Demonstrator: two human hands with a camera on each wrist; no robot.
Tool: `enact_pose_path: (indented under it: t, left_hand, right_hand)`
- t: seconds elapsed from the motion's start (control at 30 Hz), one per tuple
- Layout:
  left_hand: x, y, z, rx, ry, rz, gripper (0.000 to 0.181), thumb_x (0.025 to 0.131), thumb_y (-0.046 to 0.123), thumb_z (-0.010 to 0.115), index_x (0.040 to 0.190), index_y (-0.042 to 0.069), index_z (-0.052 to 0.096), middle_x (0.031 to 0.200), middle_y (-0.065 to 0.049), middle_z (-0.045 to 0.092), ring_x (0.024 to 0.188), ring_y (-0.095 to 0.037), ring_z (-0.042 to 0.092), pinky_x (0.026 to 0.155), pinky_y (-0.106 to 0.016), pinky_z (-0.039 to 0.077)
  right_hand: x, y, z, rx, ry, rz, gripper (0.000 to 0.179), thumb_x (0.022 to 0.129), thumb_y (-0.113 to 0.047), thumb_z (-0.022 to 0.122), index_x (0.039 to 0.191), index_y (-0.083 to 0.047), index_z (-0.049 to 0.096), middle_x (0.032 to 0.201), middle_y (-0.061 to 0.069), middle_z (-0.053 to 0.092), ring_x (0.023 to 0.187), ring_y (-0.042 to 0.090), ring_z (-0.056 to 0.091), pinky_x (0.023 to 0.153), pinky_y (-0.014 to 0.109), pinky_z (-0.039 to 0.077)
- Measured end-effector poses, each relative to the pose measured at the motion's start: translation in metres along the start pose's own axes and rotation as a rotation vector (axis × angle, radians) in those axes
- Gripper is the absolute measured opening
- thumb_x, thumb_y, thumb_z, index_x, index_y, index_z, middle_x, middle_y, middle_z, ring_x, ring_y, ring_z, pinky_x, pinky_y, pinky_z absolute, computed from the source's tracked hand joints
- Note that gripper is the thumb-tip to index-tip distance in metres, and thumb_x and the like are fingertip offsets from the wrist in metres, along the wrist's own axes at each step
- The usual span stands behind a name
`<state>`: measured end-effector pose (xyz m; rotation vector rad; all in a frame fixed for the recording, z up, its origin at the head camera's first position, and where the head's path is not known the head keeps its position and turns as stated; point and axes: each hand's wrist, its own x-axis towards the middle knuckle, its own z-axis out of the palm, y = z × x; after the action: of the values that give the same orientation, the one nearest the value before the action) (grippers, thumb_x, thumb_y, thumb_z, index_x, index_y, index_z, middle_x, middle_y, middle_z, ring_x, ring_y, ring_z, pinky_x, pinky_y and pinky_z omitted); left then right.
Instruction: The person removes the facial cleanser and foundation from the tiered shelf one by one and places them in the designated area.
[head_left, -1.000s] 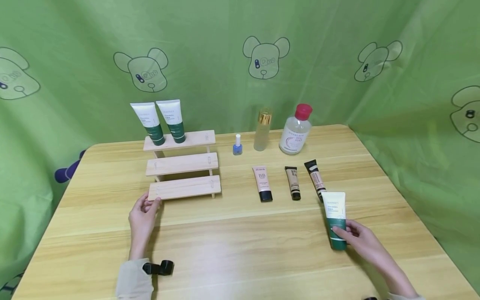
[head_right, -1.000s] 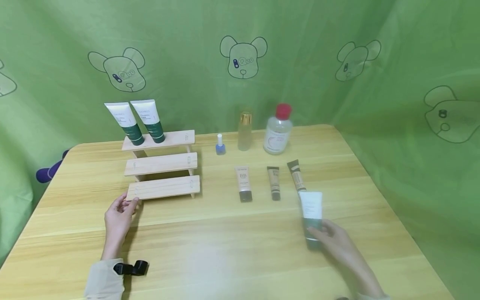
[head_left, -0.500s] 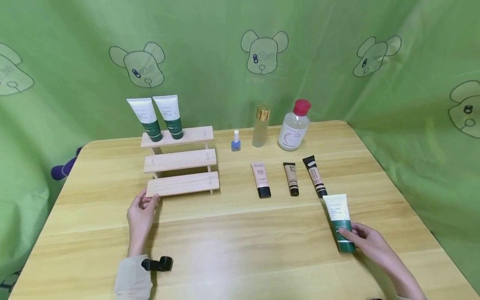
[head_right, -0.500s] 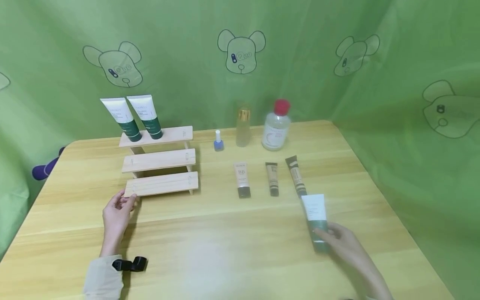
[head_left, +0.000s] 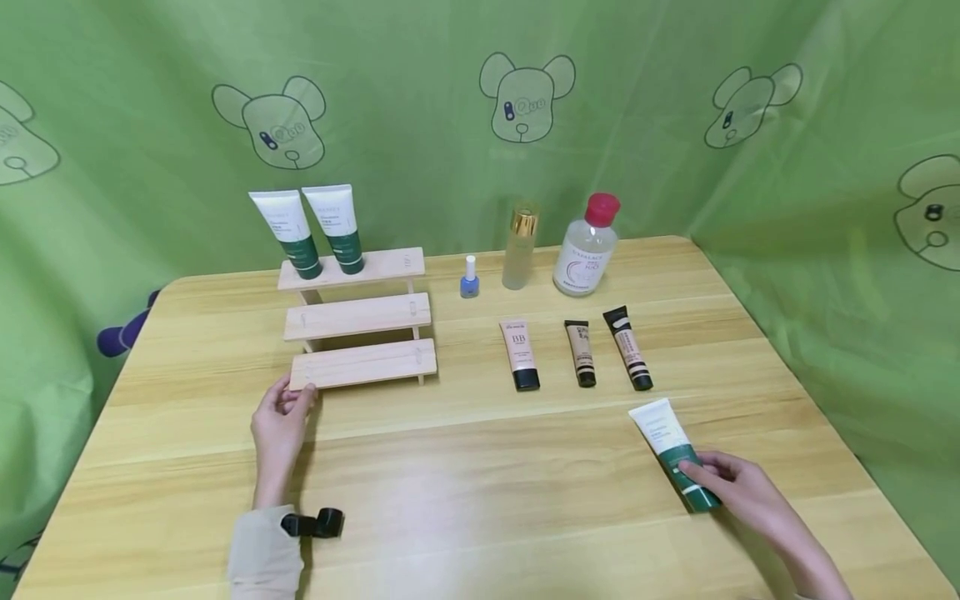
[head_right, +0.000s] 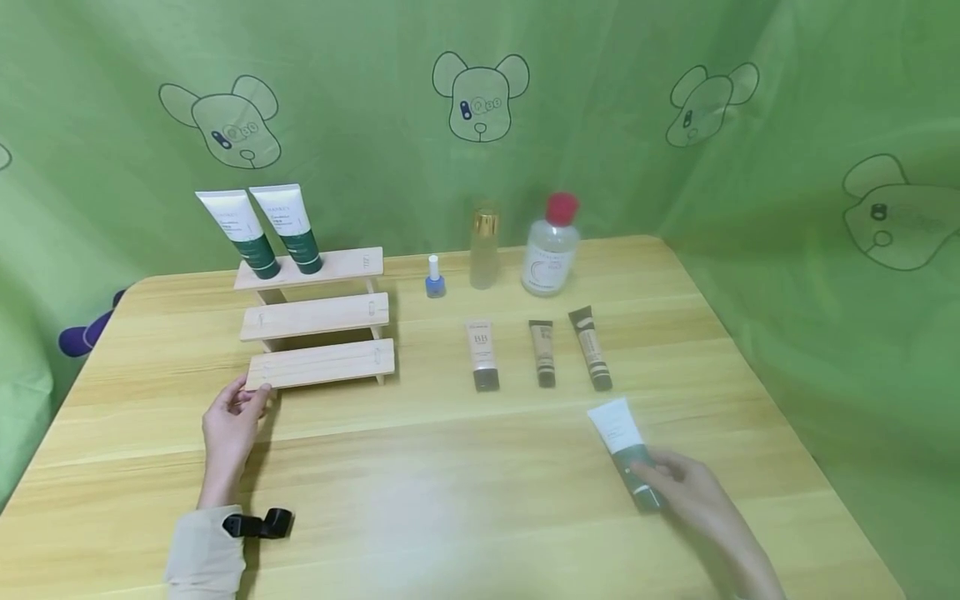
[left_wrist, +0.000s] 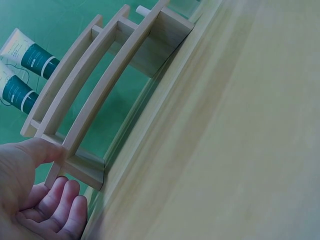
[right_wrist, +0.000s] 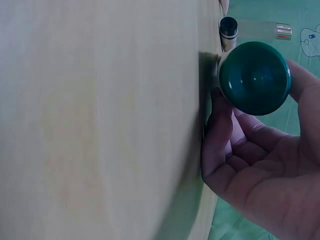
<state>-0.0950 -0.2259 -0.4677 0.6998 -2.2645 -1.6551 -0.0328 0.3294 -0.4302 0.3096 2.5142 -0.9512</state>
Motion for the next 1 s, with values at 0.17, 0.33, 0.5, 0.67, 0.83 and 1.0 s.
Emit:
enact_pose_path:
  t: [0.17, 0.33, 0.5, 0.67, 0.83, 1.0]
  left_hand:
    - [-0.0001, 0.0015, -0.0004, 0.007, -0.004, -0.003, 0.047, 0.092, 0.022, 0.063, 0.132, -0.001, 0.051, 0.096, -0.008, 0.06, 0.069, 0.005, 0.055, 0.061, -0.009, 0.048]
    - [-0.0011, 0.0011, -0.0008, 0.012, -0.021, -0.014, 0.049, 0.092, 0.024, 0.063, 0.134, 0.0, 0.05, 0.101, -0.011, 0.06, 0.071, 0.004, 0.056, 0.063, -0.009, 0.049]
    - [-0.0017, -0.0001, -0.0004, -0.001, -0.016, -0.016, 0.049, 0.092, 0.022, 0.063, 0.133, -0.001, 0.05, 0.1, -0.01, 0.06, 0.071, 0.005, 0.056, 0.064, -0.009, 0.049]
    - [-0.002, -0.0005, -0.0002, -0.001, -0.013, -0.013, 0.049, 0.092, 0.021, 0.063, 0.133, -0.001, 0.05, 0.099, -0.009, 0.059, 0.07, 0.006, 0.055, 0.064, -0.009, 0.049]
    - [-0.0018, -0.0002, 0.0, -0.007, -0.011, -0.007, 0.048, 0.092, 0.02, 0.064, 0.132, -0.001, 0.051, 0.097, -0.008, 0.059, 0.07, 0.005, 0.055, 0.063, -0.009, 0.05]
    - [-0.0006, 0.0, 0.0001, -0.003, -0.004, -0.004, 0.047, 0.092, 0.021, 0.064, 0.132, -0.001, 0.051, 0.096, -0.006, 0.06, 0.07, 0.005, 0.056, 0.063, -0.009, 0.049]
  right_hand:
    - [-0.0008, 0.0004, -0.0002, -0.015, -0.005, 0.018, 0.079, 0.096, -0.051, 0.047, 0.133, 0.018, 0.037, 0.127, 0.036, 0.048, 0.112, 0.04, 0.052, 0.088, 0.046, 0.05]
    - [-0.002, 0.0019, -0.0002, -0.015, -0.013, 0.04, 0.081, 0.096, -0.052, 0.046, 0.134, 0.018, 0.035, 0.128, 0.037, 0.047, 0.114, 0.042, 0.051, 0.09, 0.05, 0.048]
    - [-0.0025, 0.0009, -0.0012, -0.017, -0.013, 0.052, 0.083, 0.096, -0.054, 0.045, 0.135, 0.018, 0.033, 0.131, 0.038, 0.043, 0.115, 0.045, 0.048, 0.091, 0.052, 0.047]
    - [-0.0018, 0.0003, -0.0018, -0.019, -0.002, 0.051, 0.082, 0.095, -0.053, 0.046, 0.134, 0.018, 0.036, 0.125, 0.035, 0.049, 0.109, 0.037, 0.053, 0.085, 0.045, 0.05]
    - [-0.0012, -0.0003, -0.0019, -0.013, 0.001, 0.042, 0.078, 0.096, -0.052, 0.047, 0.133, 0.017, 0.039, 0.118, 0.028, 0.057, 0.101, 0.027, 0.057, 0.077, 0.033, 0.05]
    - [-0.0001, -0.0009, -0.0009, 0.002, 0.006, 0.039, 0.076, 0.095, -0.051, 0.049, 0.132, 0.015, 0.042, 0.113, 0.021, 0.061, 0.094, 0.019, 0.057, 0.072, 0.026, 0.048]
